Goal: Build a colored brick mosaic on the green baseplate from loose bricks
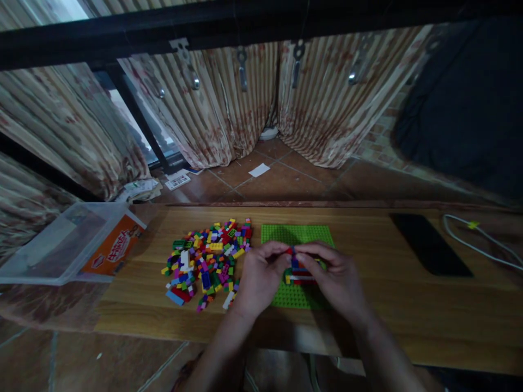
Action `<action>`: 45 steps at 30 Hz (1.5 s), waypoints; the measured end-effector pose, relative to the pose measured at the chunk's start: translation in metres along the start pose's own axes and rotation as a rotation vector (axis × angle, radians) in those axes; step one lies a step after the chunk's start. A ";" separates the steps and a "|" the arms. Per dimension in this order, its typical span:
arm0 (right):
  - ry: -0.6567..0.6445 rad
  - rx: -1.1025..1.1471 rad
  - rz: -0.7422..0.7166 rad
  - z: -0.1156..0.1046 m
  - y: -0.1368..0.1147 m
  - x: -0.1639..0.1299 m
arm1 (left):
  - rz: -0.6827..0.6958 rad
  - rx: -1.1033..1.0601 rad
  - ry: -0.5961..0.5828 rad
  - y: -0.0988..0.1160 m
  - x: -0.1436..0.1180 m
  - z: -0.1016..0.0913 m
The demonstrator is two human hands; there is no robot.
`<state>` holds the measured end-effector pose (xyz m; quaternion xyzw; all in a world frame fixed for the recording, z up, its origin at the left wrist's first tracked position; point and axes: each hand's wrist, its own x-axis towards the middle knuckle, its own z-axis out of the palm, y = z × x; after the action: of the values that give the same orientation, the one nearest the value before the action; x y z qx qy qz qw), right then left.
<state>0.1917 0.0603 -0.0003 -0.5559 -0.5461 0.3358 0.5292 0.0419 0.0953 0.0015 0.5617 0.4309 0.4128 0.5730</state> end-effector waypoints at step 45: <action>-0.125 -0.567 -0.067 -0.016 0.037 0.027 | -0.160 0.342 0.035 -0.020 0.004 0.008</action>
<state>0.2213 0.0884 -0.0265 -0.6416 -0.6675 0.1859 0.3290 0.0503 0.0965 -0.0183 0.6078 0.5480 0.2961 0.4926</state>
